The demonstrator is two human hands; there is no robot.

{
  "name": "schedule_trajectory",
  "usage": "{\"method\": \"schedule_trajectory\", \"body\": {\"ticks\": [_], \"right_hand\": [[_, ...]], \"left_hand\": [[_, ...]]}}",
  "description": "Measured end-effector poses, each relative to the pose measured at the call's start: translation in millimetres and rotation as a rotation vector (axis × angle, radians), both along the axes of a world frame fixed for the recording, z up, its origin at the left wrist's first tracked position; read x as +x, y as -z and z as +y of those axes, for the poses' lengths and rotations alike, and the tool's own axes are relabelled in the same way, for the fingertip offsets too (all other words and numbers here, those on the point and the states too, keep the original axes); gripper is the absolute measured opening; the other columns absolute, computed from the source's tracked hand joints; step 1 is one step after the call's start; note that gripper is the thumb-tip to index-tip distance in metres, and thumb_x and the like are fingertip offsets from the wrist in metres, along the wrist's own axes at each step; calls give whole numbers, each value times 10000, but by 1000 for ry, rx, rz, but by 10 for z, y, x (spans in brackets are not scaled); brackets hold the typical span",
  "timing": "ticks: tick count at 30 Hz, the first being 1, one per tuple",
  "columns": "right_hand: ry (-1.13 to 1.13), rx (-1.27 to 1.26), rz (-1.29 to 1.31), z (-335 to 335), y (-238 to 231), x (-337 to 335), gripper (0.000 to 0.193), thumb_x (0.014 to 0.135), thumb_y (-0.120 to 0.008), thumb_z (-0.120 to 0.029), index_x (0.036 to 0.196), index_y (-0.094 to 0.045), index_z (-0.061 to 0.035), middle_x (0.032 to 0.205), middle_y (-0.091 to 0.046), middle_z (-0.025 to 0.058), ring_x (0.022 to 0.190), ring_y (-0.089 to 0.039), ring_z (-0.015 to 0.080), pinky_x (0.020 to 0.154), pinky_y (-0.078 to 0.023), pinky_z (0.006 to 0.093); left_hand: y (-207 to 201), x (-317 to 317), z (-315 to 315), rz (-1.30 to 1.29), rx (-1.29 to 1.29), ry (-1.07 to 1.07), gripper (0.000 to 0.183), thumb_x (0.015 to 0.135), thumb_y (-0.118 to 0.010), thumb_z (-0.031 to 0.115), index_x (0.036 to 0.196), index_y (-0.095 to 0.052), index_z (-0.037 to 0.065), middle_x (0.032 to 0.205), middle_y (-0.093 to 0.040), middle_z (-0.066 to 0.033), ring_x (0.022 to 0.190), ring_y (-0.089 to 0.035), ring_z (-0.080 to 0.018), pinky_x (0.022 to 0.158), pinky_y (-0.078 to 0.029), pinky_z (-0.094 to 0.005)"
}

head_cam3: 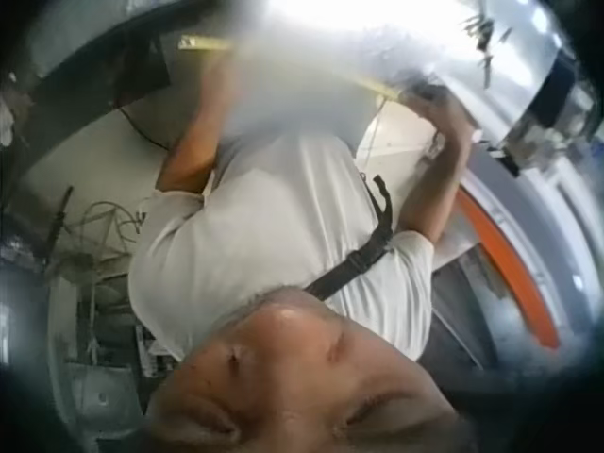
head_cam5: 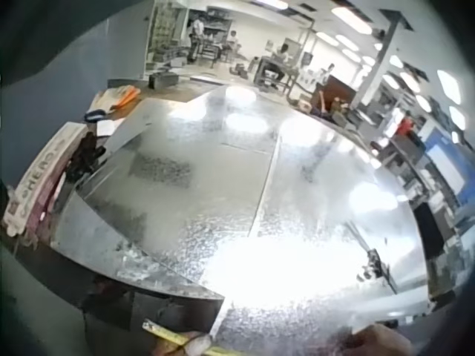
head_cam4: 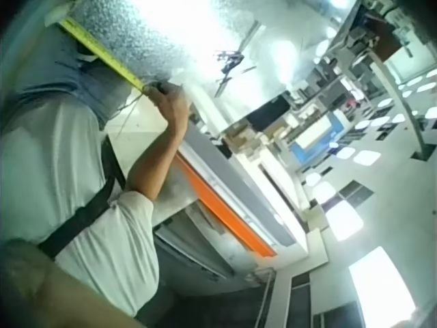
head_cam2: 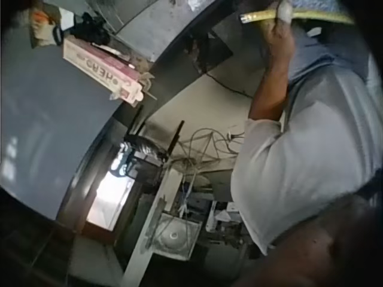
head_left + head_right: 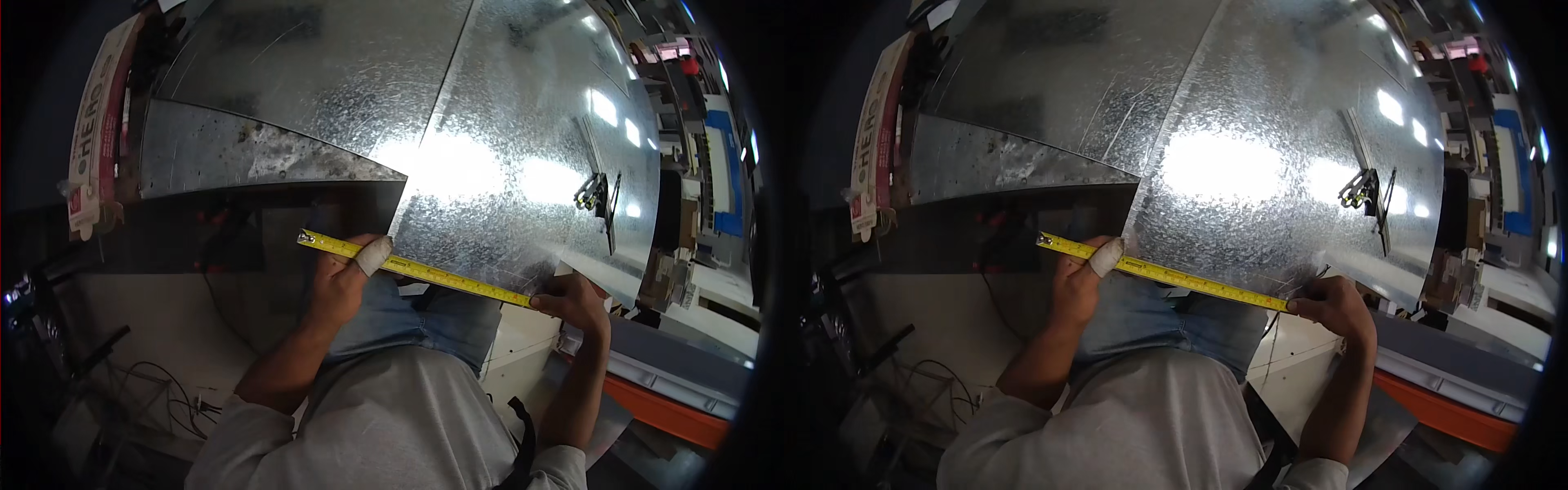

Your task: Measure and mark a metal sheet using a tape measure and a pencil.

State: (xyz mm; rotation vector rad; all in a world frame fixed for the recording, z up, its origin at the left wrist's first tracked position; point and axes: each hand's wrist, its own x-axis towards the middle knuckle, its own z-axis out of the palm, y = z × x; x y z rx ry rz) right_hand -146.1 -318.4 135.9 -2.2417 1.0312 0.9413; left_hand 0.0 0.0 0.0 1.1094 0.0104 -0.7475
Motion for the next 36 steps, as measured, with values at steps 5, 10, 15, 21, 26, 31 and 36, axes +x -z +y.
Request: {"method": "schedule_trajectory", "body": {"ticks": [5,10,15,21,26,31,36], "right_hand": [[34,23,-28,4,13,-31,287,761,-800,-277,877,-783,-15,627,-661,72,579,-628,138,565,-487,321],[43,49,-57,-10,-22,-61,281,759,-802,-258,901,-787,-16,685,-696,89,609,-640,140,579,-491,311],[37,43,-92,-9,-31,-61,311,731,-808,-263,784,-732,33,662,-678,96,621,-643,151,578,-484,322],[47,30,-77,-17,-10,-82,330,731,-808,-282,828,-755,29,684,-694,106,635,-660,162,592,-501,328],[47,55,-57,-22,-31,-71,330,757,-813,-298,892,-782,2,704,-705,91,640,-664,163,607,-517,320],[97,52,-17,-4,-74,-20,319,773,-811,-289,889,-777,6,717,-711,81,651,-673,149,614,-531,306],[73,67,-64,-10,-68,-62,304,760,-808,-293,886,-786,-18,715,-718,78,648,-676,139,625,-528,293]], "left_hand": [[2,35,-10,20,-124,19,283,999,-624,180,1088,-681,-83,933,-728,-126,806,-696,-181,774,-556,-303],[-15,28,-14,-31,-121,26,284,1002,-614,196,1061,-690,-71,917,-725,-111,810,-688,-164,777,-546,-294],[-14,25,-24,-139,-27,-4,283,992,-621,213,1043,-698,-55,895,-702,-55,817,-627,-105,769,-473,-242],[91,86,-6,-187,-26,41,261,989,-624,236,854,-650,15,761,-623,-10,686,-539,-60,643,-416,-234],[137,157,27,-135,-53,140,325,984,-624,248,720,-547,73,654,-544,1,611,-504,-70,567,-379,-238],[139,170,34,-155,-50,164,336,989,-617,259,719,-546,72,631,-532,2,599,-498,-65,567,-387,-241],[139,186,41,-146,-65,190,335,1000,-603,253,725,-552,69,638,-545,-5,609,-511,-69,593,-404,-237]]}}
